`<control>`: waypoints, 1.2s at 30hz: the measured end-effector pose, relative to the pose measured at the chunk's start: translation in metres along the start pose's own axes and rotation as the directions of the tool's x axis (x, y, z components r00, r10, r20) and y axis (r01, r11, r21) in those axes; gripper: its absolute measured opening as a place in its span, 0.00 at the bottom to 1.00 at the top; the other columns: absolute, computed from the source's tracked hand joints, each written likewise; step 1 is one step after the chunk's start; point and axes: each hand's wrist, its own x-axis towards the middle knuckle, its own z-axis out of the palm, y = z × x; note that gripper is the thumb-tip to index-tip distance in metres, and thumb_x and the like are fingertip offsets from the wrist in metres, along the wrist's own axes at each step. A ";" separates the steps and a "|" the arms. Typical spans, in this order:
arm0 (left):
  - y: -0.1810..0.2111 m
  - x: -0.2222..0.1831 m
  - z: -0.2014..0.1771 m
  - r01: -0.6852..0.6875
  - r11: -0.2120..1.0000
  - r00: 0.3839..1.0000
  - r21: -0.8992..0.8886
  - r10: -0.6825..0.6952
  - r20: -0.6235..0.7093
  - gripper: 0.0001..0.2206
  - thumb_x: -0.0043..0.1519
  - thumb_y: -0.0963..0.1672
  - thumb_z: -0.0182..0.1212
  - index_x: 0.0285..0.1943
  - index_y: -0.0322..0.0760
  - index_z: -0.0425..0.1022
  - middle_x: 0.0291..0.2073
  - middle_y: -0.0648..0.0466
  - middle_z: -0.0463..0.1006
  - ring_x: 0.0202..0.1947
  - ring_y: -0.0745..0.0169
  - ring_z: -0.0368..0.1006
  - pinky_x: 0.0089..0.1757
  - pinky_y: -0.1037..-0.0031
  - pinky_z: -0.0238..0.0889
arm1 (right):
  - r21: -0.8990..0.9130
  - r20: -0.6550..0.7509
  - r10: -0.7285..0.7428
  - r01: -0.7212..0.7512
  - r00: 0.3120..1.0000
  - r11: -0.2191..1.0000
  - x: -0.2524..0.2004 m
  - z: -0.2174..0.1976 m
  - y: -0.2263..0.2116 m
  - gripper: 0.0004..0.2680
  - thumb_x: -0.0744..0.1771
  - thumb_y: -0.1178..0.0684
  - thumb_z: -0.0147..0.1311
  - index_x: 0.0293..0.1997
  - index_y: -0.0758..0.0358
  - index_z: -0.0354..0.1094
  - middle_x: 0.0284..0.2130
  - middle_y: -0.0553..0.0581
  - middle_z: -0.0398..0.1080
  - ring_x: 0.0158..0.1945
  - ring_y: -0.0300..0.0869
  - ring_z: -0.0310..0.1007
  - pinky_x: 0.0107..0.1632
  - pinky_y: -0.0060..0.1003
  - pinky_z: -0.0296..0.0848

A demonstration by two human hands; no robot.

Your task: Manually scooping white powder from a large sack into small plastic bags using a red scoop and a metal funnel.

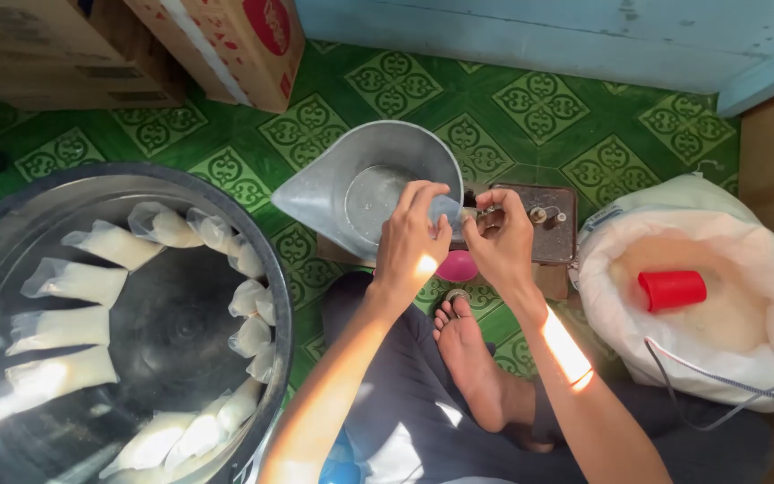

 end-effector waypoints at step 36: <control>0.020 -0.023 -0.030 -0.175 0.921 0.978 0.347 0.122 0.172 0.13 0.53 0.38 0.60 0.47 0.38 0.76 0.59 0.46 0.59 0.44 0.36 0.75 0.41 0.50 0.68 | -0.007 0.077 0.068 -0.068 0.995 0.998 0.018 -0.013 -0.006 0.07 0.62 0.61 0.59 0.42 0.67 0.75 0.27 0.56 0.69 0.27 0.35 0.69 0.30 0.31 0.74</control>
